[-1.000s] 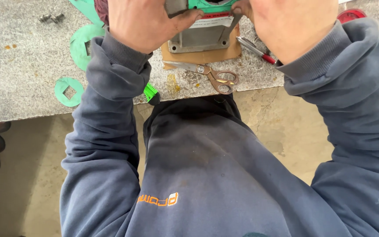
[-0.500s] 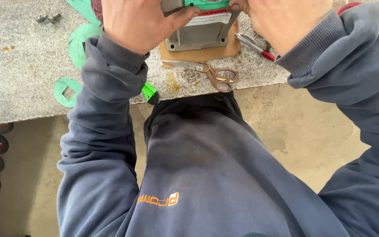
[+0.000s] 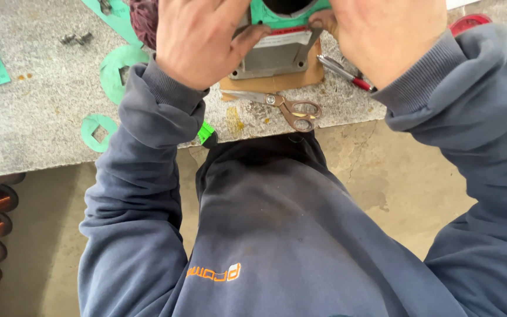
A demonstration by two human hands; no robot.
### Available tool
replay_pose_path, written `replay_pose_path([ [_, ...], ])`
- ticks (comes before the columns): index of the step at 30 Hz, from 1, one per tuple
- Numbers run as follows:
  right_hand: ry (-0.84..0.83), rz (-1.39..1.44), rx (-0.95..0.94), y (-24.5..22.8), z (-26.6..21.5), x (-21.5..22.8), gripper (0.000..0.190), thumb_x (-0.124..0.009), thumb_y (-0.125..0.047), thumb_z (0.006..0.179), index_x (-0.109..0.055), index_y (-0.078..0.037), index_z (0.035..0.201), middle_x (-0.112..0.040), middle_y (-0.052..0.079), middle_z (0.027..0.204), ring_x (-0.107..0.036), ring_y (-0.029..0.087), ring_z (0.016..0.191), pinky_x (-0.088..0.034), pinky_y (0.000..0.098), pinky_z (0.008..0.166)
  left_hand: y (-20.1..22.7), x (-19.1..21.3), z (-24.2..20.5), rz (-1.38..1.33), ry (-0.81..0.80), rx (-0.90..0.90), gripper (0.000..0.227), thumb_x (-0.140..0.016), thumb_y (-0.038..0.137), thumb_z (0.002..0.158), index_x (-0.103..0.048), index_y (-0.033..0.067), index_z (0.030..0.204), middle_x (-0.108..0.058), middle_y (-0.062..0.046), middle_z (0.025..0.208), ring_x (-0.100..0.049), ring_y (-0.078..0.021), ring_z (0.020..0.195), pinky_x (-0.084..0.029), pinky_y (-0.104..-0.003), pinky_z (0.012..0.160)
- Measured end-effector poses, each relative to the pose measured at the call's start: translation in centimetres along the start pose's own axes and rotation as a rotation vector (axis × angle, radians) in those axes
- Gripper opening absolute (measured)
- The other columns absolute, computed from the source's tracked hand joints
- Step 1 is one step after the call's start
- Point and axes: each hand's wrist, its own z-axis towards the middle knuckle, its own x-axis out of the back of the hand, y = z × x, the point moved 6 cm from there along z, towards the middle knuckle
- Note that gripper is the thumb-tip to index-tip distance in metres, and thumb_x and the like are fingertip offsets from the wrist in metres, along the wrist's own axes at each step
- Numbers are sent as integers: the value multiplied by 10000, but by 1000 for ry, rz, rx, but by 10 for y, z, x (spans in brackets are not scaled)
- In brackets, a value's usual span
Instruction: The person uses scissors to trim a green gasket, repeatedly cutting small sections and then placing the gasket onto a metal engine block to check the fit. The person continues trimming and fitting the gasket multiple times to ensure it aligns correctly with the engine block's surface.
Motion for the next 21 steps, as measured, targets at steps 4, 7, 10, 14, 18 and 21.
replay_pose_path([
  [4,-21,89,5,4,11,19,300,-742,-424,1025,-675,-154,1137,-636,-10,914,-634,163,826,-461,312,714,1,8,11,-148,-72,3,414,-806,282,1004,-620,66,1303,-642,-82,1164,-580,-339,1067,-417,-495,888],
  [7,-122,79,22,8,16,17,416,-702,-431,935,-655,-161,1247,-621,3,1036,-619,183,993,-439,361,821,0,9,16,-132,-90,6,559,-778,245,940,-564,48,1416,-593,-114,1344,-513,-376,1238,-393,-528,1040],
  [10,-109,145,16,15,21,15,586,-741,-415,898,-630,-142,1404,-591,55,1237,-566,239,1098,-432,394,916,-6,3,19,-202,-175,63,700,-824,266,952,-524,86,1557,-513,-113,1531,-403,-375,1398,-312,-560,1179],
  [14,-244,263,7,21,21,-3,700,-747,-412,881,-548,-148,1498,-470,129,1488,-486,315,1319,-413,448,1074,-10,-9,15,-197,-229,66,733,-834,309,936,-551,119,1585,-444,-89,1624,-249,-382,1521,-186,-625,1272],
  [18,-308,262,25,24,23,-20,651,-659,-534,995,-509,-259,1566,-359,163,1617,-420,395,1440,-433,551,1052,-10,-16,12,-289,-123,69,637,-778,236,859,-650,152,1478,-460,-63,1572,-236,-352,1514,-218,-679,1253],
  [21,-307,337,56,27,11,-29,664,-602,-561,1033,-456,-271,1612,-272,175,1649,-396,475,1466,-448,633,1075,-10,-18,12,-273,1,23,469,-801,269,945,-706,158,1391,-504,-39,1526,-227,-328,1522,-286,-698,1207],
])
